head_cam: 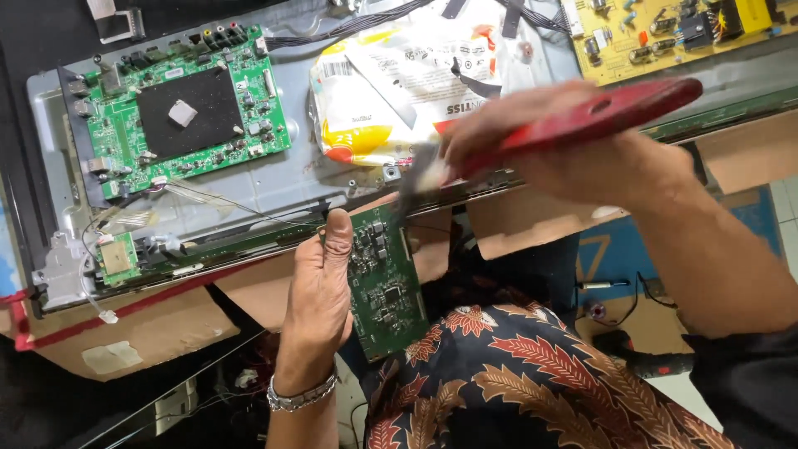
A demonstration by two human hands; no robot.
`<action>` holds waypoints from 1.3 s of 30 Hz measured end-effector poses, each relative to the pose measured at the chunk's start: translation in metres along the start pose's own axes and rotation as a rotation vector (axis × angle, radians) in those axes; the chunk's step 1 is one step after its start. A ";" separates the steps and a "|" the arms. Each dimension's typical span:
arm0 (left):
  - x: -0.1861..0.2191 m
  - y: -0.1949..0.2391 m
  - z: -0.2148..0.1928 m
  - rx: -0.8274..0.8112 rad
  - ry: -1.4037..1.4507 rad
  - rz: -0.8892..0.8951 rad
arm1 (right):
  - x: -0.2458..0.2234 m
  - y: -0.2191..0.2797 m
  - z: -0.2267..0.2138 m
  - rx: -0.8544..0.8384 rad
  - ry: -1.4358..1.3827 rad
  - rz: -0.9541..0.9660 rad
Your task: The person picks up a green circuit board and uses a red-handled brush to clean its surface. They then use a small metal tool to scrape or clean specific areas on the board before continuing to brush it.
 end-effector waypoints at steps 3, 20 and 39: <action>-0.015 -0.006 -0.015 0.119 0.100 -0.074 | -0.009 -0.001 -0.007 0.144 -0.104 0.036; 0.050 -0.009 -0.022 0.051 0.683 0.449 | -0.045 0.060 0.057 0.411 0.178 0.356; 0.027 -0.028 -0.013 -0.152 0.993 0.440 | -0.023 0.093 0.027 0.682 0.014 0.566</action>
Point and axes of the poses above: each hand's wrist, its own y-axis away from the middle knuckle, its own z-axis out of the palm, x = y × z, the point moved 6 cm from there along -y, towards the middle knuckle, and after that the axes turned 6 degrees about y, right-handed, at the moved point
